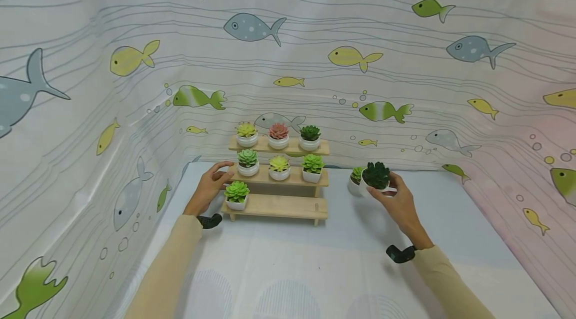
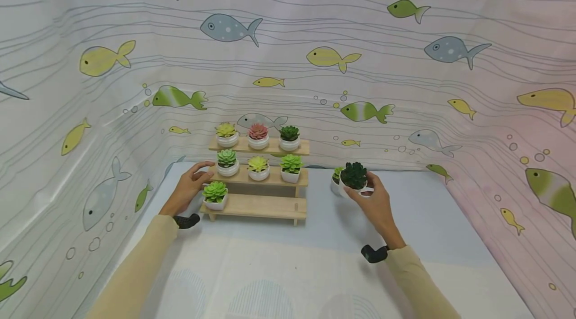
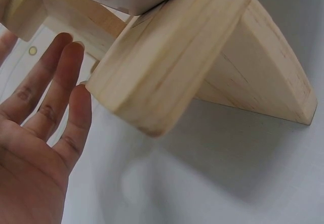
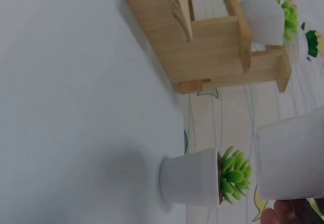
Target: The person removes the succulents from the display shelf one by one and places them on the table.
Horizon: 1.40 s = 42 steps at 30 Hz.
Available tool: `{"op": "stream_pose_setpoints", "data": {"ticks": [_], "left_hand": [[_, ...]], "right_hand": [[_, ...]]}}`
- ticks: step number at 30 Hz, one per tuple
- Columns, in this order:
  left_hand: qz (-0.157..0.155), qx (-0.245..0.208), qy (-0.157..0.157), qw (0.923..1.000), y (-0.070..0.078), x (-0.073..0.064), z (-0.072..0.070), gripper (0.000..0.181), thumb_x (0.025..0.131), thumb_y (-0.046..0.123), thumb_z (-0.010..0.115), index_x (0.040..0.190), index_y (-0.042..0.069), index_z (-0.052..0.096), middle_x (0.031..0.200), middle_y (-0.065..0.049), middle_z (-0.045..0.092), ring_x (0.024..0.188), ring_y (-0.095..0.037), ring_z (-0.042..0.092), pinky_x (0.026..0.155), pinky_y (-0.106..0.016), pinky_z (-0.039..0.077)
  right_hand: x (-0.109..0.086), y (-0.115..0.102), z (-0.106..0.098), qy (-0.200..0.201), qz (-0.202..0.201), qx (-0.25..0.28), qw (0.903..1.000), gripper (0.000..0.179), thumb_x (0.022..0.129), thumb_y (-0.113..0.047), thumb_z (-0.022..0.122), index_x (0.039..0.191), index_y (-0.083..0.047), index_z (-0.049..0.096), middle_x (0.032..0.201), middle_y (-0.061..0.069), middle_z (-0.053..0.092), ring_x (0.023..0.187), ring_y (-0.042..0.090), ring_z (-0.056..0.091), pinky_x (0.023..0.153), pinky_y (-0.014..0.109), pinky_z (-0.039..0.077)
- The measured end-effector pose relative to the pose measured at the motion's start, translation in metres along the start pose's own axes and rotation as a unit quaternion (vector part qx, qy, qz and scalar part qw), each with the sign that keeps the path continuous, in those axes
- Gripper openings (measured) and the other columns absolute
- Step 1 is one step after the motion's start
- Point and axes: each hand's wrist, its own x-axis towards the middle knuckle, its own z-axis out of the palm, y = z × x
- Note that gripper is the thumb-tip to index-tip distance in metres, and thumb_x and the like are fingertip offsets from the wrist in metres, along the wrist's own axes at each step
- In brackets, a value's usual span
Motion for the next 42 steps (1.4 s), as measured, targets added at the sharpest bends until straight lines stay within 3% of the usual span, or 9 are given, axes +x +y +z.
{"op": "stream_pose_setpoints", "data": {"ticks": [11, 21, 28, 42], "left_hand": [[0.0, 0.004, 0.0, 1.0, -0.001, 0.001, 0.0, 0.049, 0.104, 0.032, 0.066, 0.149, 0.017, 0.053, 0.123, -0.017, 0.067, 0.106, -0.022, 0.067, 0.088, -0.038, 0.056], [0.002, 0.01, -0.001, 1.0, -0.003, 0.004, 0.0, 0.051, 0.104, 0.032, 0.065, 0.15, 0.017, 0.051, 0.121, -0.017, 0.067, 0.106, -0.024, 0.066, 0.089, -0.039, 0.056], [0.002, 0.01, 0.008, 0.9999, -0.03, 0.02, -0.002, 0.054, 0.102, 0.042, 0.065, 0.151, 0.024, 0.05, 0.125, -0.017, 0.065, 0.109, -0.025, 0.065, 0.093, -0.043, 0.054], [0.014, 0.013, 0.018, 0.9997, -0.033, 0.017, -0.001, 0.058, 0.097, 0.053, 0.067, 0.147, 0.028, 0.054, 0.122, -0.015, 0.066, 0.108, -0.027, 0.066, 0.09, -0.041, 0.055]], "right_hand": [[0.008, 0.015, -0.012, 0.027, 0.012, -0.014, 0.9995, 0.093, 0.092, -0.056, 0.073, 0.159, -0.007, 0.031, 0.141, 0.022, 0.049, 0.115, 0.035, 0.058, 0.082, 0.031, 0.05], [0.018, 0.031, -0.022, 0.042, 0.028, -0.019, 0.9985, 0.098, 0.092, -0.057, 0.071, 0.161, -0.004, 0.025, 0.144, 0.026, 0.047, 0.121, 0.04, 0.055, 0.093, 0.047, 0.05], [0.023, 0.042, -0.026, 0.048, 0.039, -0.019, 0.9979, 0.1, 0.093, -0.058, 0.071, 0.161, -0.002, 0.024, 0.146, 0.028, 0.045, 0.128, 0.044, 0.049, 0.099, 0.053, 0.047], [0.035, 0.06, -0.025, 0.045, 0.07, -0.024, 0.9963, 0.106, 0.091, -0.061, 0.071, 0.162, 0.0, 0.021, 0.147, 0.028, 0.043, 0.133, 0.045, 0.043, 0.103, 0.058, 0.041]]}}
